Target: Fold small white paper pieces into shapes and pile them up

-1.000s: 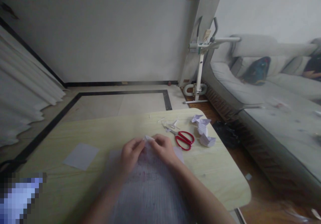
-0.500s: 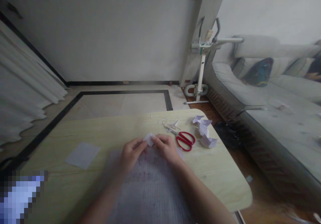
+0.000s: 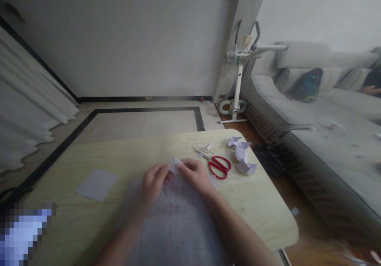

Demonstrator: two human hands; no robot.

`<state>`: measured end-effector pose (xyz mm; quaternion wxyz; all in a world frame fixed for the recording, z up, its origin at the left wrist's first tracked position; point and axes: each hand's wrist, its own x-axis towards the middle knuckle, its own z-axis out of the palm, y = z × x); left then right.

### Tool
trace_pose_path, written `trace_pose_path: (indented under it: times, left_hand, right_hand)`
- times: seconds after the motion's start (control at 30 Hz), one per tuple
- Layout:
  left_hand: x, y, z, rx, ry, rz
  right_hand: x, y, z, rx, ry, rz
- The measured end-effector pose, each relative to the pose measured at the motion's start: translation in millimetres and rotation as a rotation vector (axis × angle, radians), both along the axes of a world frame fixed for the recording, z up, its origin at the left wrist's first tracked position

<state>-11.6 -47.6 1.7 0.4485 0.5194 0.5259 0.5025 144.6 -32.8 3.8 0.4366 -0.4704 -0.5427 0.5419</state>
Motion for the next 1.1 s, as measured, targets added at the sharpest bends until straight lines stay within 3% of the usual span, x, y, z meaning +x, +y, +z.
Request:
trace_pose_path:
  times: [0.13,0.33,0.53,0.87,1.1]
  left_hand:
    - [-0.6,0.0,3.0,-0.019,-0.019,0.055]
    - [1.0,1.0,5.1,-0.076,-0.077,-0.021]
    - [3.8,1.3,1.8,-0.075,-0.093,-0.016]
    - [2.4,-1.5,-4.6,0.017,-0.004,0.052]
    - [1.2,-0.7,-12.4,0.189,0.142,-0.093]
  right_hand:
    - [0.7,0.5,-2.5,0.002,-0.005,-0.036]
    - [2.0,3.3,-9.3,-0.059,0.109,-0.113]
    - [2.2,5.5,-12.7,-0.074,0.206,-0.135]
    - [-0.4,3.0,-6.6,-0.082,0.083,-0.098]
    - [-0.3,3.7,-6.7,-0.079,0.086,-0.072]
